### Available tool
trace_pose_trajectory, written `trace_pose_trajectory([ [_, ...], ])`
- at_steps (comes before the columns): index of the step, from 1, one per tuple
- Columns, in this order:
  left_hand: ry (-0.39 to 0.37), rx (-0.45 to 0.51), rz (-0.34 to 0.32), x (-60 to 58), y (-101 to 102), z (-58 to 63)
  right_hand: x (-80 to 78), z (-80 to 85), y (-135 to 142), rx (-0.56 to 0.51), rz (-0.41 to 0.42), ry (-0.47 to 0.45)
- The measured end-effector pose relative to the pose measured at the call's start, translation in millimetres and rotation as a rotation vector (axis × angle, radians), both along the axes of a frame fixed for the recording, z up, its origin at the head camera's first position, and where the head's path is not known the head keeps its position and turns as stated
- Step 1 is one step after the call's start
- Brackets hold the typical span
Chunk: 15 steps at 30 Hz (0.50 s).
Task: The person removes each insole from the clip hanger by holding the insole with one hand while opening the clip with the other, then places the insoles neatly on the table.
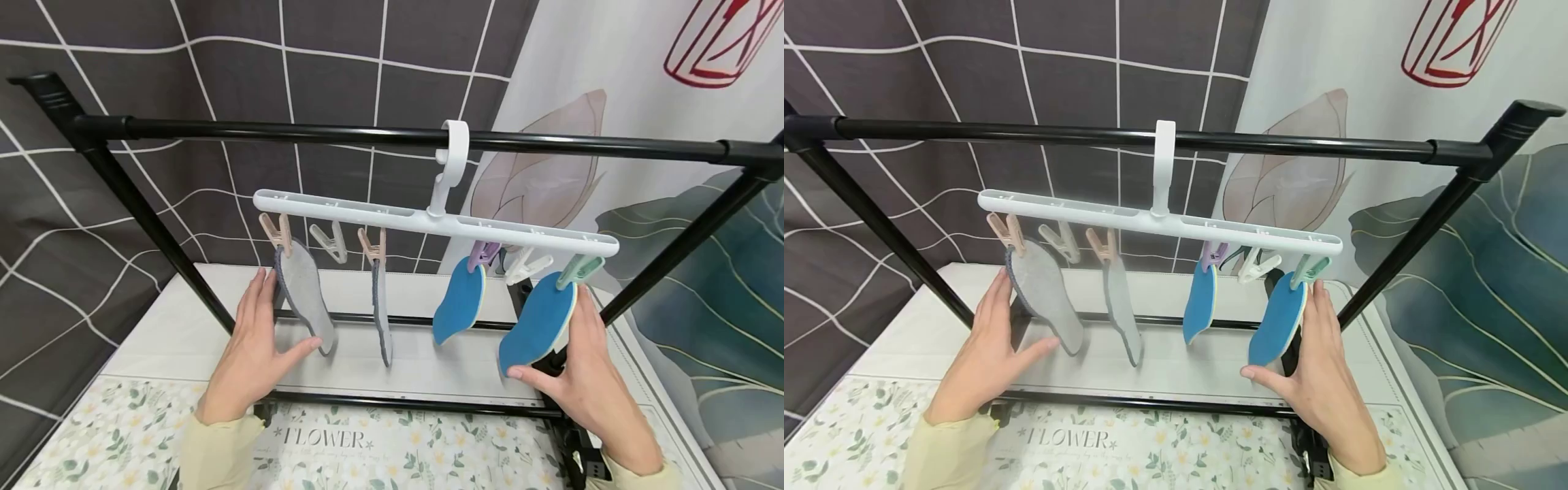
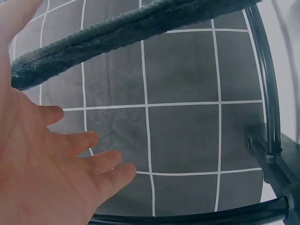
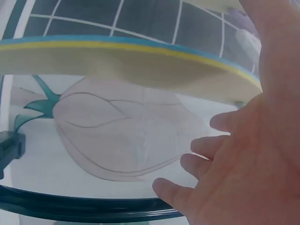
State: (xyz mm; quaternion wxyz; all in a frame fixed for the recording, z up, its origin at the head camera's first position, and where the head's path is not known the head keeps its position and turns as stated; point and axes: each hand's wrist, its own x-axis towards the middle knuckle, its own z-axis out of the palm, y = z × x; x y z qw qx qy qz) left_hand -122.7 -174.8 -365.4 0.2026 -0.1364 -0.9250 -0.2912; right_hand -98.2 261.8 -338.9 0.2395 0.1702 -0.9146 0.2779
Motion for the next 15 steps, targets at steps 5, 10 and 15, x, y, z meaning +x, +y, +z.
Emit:
trace_pose_trajectory([
  [5,0.053,0.023,0.000,-1.0,2.3,0.7,7.8,6.8,-2.8,-0.008,-0.058,0.017],
  [10,0.084,0.045,0.029,-0.6,5.7,2.1,16.3,18.1,-9.0,-0.002,-0.080,0.043],
  [15,0.083,0.079,0.071,-0.3,10.0,3.1,20.8,27.7,-17.4,-0.012,-0.057,0.095],
])
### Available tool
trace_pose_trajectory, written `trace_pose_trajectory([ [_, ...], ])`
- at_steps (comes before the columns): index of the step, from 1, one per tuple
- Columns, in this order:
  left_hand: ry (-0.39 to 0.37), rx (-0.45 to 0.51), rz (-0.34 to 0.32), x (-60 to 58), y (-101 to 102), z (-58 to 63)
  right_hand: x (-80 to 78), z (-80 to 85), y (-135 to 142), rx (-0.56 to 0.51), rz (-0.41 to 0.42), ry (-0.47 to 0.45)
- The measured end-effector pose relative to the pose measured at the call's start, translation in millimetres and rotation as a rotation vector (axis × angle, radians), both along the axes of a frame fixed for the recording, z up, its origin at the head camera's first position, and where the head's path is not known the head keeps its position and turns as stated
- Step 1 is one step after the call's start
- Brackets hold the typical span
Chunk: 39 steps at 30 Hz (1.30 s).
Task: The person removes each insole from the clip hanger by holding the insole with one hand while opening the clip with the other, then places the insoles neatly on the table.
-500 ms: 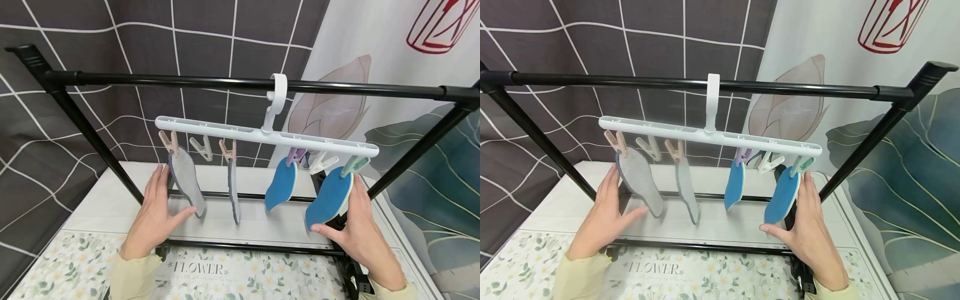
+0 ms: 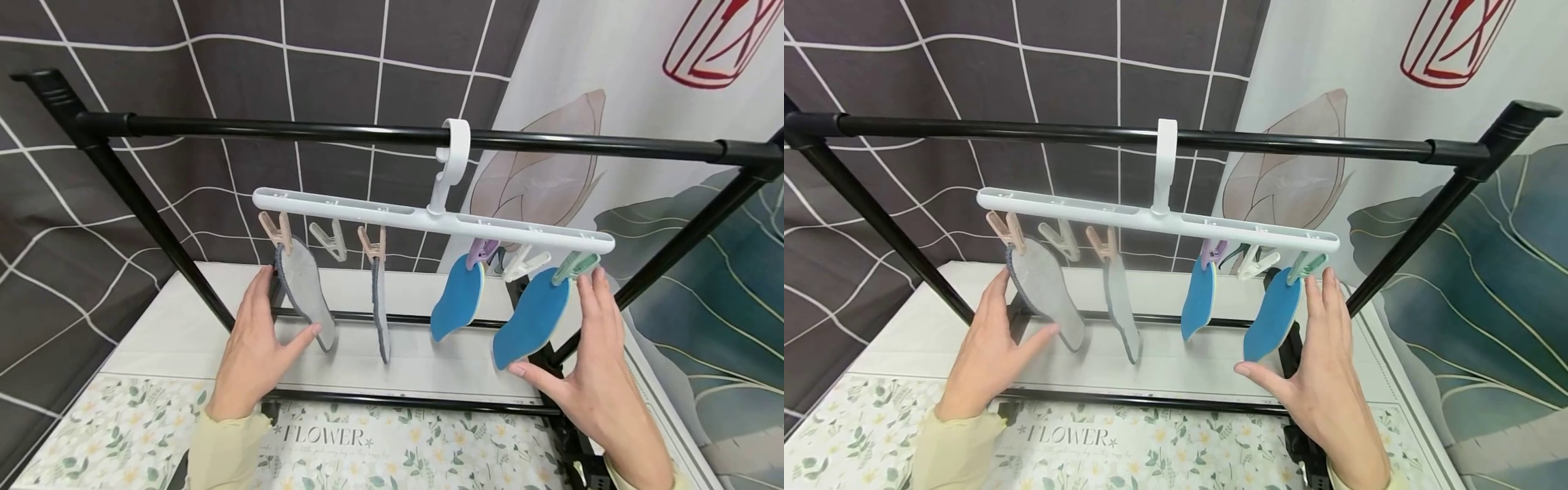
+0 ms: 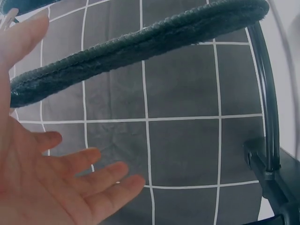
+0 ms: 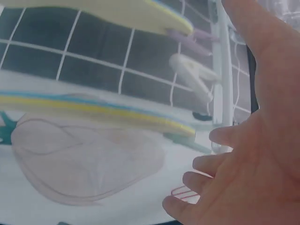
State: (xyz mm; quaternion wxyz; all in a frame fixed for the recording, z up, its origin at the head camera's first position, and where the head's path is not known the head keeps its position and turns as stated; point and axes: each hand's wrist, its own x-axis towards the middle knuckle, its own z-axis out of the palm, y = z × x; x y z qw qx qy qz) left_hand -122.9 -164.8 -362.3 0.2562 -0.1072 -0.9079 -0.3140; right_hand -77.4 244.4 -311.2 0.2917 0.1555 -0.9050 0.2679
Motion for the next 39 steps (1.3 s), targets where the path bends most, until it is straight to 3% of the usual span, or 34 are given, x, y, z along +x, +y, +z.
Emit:
trace_pose_trajectory([
  [4,-0.002,0.037,0.022,-0.4,2.3,0.1,-0.7,2.9,-8.3,-0.004,0.021,0.041],
  [16,0.042,0.101,0.058,-3.9,9.1,-6.3,0.9,13.8,-32.4,-0.004,-0.023,0.202],
  [20,0.067,0.113,0.071,-4.8,11.4,-8.3,0.5,17.7,-46.3,-0.005,0.031,0.292],
  [31,0.058,0.150,0.073,-7.1,12.5,-12.0,2.5,26.8,-79.1,-0.020,0.175,0.359],
  [39,0.057,0.141,0.081,-7.7,13.8,-11.6,2.7,31.8,-97.3,-0.015,0.300,0.337],
])
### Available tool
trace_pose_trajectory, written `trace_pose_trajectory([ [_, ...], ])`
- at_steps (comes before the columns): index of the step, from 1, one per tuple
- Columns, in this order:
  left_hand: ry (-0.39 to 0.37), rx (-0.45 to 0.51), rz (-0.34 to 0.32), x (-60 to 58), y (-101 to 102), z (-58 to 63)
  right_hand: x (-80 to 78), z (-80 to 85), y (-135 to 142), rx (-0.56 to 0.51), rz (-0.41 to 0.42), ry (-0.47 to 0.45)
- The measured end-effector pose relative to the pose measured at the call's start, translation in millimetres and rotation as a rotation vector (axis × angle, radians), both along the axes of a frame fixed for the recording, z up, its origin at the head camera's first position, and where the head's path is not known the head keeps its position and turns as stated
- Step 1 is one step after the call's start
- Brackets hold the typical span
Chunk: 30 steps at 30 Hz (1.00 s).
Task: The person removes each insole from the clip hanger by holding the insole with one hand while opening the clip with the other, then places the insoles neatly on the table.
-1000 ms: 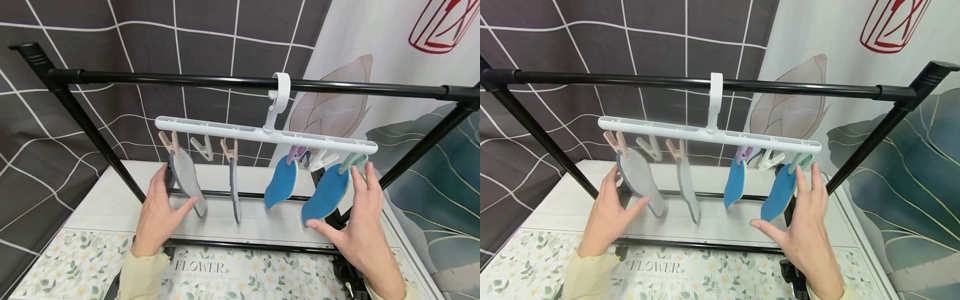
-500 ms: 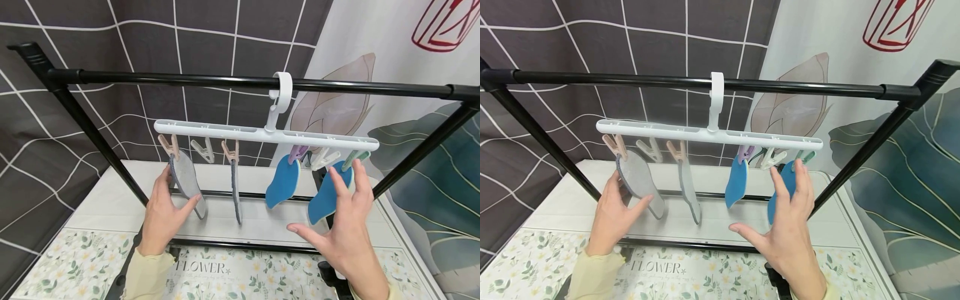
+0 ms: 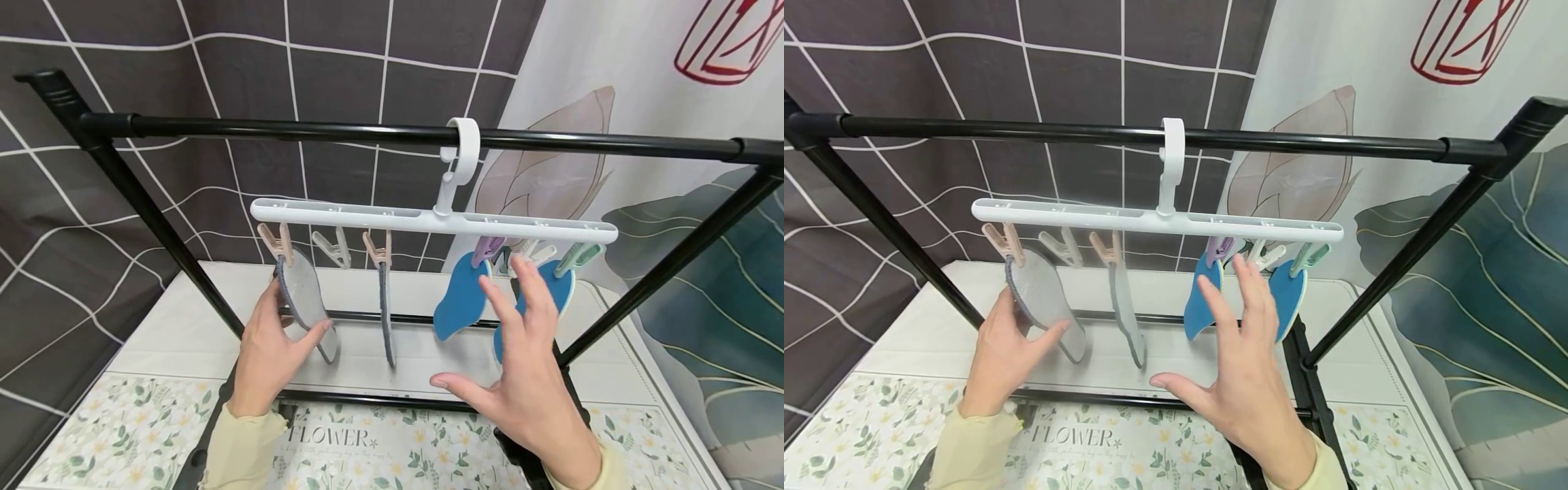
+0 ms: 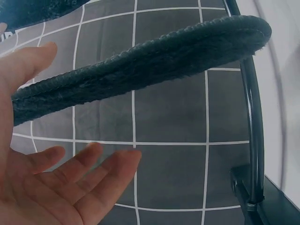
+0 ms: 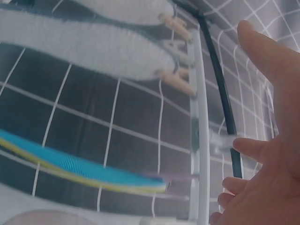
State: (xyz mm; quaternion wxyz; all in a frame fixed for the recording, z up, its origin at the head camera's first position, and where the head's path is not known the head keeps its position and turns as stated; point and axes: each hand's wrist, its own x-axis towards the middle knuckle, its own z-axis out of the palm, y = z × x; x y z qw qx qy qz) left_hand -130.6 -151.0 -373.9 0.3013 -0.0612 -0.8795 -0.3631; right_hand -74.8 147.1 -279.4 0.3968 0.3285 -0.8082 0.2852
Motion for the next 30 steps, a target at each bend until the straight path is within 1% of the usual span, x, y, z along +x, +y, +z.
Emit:
trace_pose_trajectory([
  [5,-0.023,0.025,0.014,1.4,1.4,1.1,-1.6,3.6,-13.2,0.035,0.064,-0.013],
  [9,-0.057,0.054,0.042,3.2,3.0,3.0,-5.3,6.5,-24.2,0.048,0.097,-0.026],
  [12,-0.083,0.069,0.064,5.6,4.5,4.6,-6.9,8.5,-32.2,0.052,0.110,-0.077],
  [18,-0.090,0.066,0.101,8.3,7.8,7.8,-11.9,9.3,-45.4,0.074,0.114,-0.171],
  [20,-0.090,0.063,0.103,9.1,9.0,8.4,-14.9,10.2,-50.2,0.072,0.127,-0.180],
  [25,-0.123,0.069,0.102,12.6,10.9,8.5,-21.1,16.4,-65.4,0.035,0.212,-0.184],
  [30,-0.183,0.064,0.140,17.4,13.1,6.3,-25.4,23.8,-80.4,-0.019,0.215,-0.133],
])
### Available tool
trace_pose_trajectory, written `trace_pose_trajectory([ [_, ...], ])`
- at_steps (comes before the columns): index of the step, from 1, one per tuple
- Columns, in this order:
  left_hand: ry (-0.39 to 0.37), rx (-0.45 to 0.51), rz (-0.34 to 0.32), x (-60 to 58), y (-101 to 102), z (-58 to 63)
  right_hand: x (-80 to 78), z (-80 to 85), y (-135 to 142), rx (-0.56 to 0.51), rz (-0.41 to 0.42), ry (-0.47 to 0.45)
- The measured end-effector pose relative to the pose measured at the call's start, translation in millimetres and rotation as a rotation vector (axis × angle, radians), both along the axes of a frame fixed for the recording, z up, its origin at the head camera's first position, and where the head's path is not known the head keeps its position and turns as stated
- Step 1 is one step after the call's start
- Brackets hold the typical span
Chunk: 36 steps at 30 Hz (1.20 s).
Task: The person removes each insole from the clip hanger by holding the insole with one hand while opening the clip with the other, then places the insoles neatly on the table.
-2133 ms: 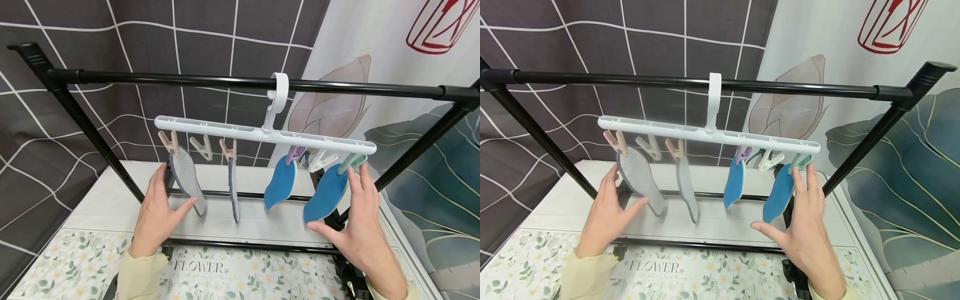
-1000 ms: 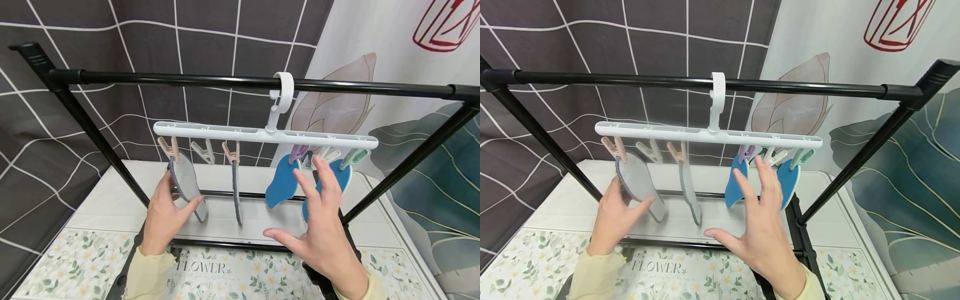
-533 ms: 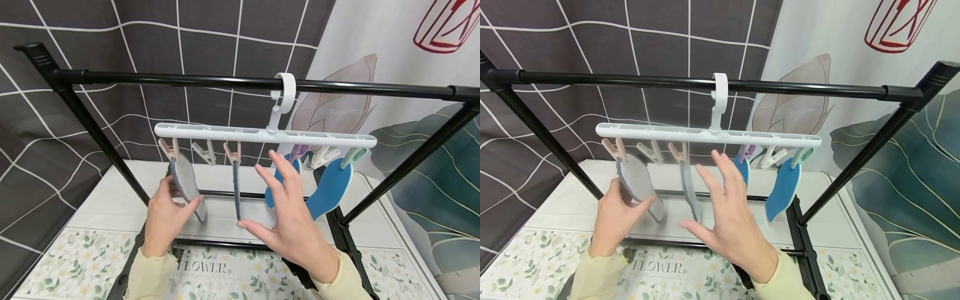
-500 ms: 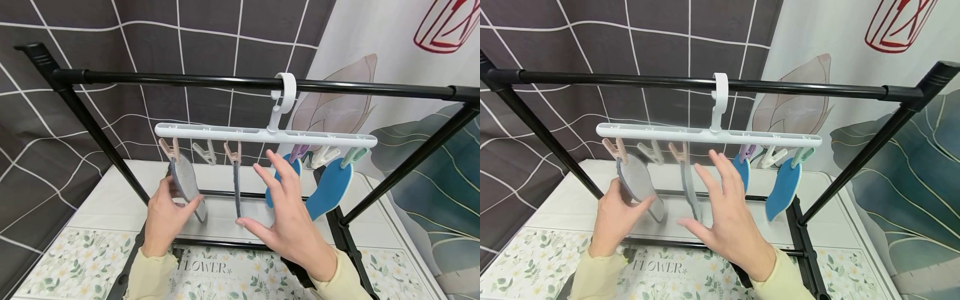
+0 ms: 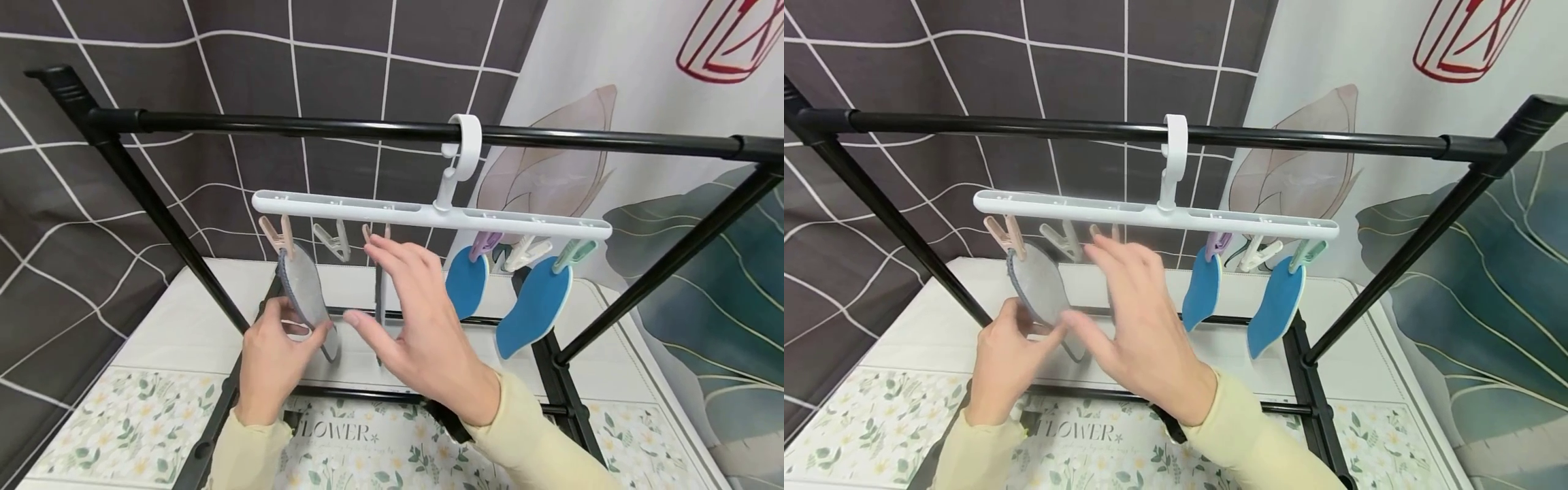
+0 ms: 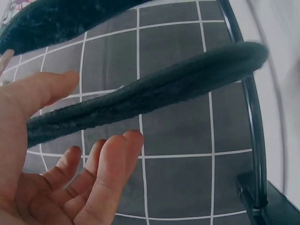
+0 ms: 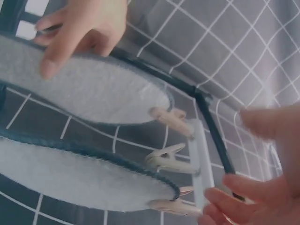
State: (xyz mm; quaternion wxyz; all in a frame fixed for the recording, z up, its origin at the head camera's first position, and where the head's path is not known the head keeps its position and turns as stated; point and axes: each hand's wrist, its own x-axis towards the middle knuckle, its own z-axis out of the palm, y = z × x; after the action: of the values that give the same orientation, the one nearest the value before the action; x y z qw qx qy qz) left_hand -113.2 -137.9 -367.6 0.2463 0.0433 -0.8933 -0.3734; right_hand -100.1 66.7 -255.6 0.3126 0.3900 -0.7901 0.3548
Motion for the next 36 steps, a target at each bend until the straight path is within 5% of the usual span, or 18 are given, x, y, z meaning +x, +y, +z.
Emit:
trace_pose_trajectory([
  [10,0.079,-0.050,-0.004,3.7,4.9,-7.8,-7.1,10.8,-18.6,-0.017,0.065,-0.008],
  [25,0.170,-0.070,-0.019,1.3,14.8,-20.2,-22.2,23.0,-45.9,0.008,0.101,-0.140],
  [36,0.198,-0.067,0.008,-6.8,17.4,-23.4,-26.9,26.6,-57.2,0.056,-0.018,-0.235],
])
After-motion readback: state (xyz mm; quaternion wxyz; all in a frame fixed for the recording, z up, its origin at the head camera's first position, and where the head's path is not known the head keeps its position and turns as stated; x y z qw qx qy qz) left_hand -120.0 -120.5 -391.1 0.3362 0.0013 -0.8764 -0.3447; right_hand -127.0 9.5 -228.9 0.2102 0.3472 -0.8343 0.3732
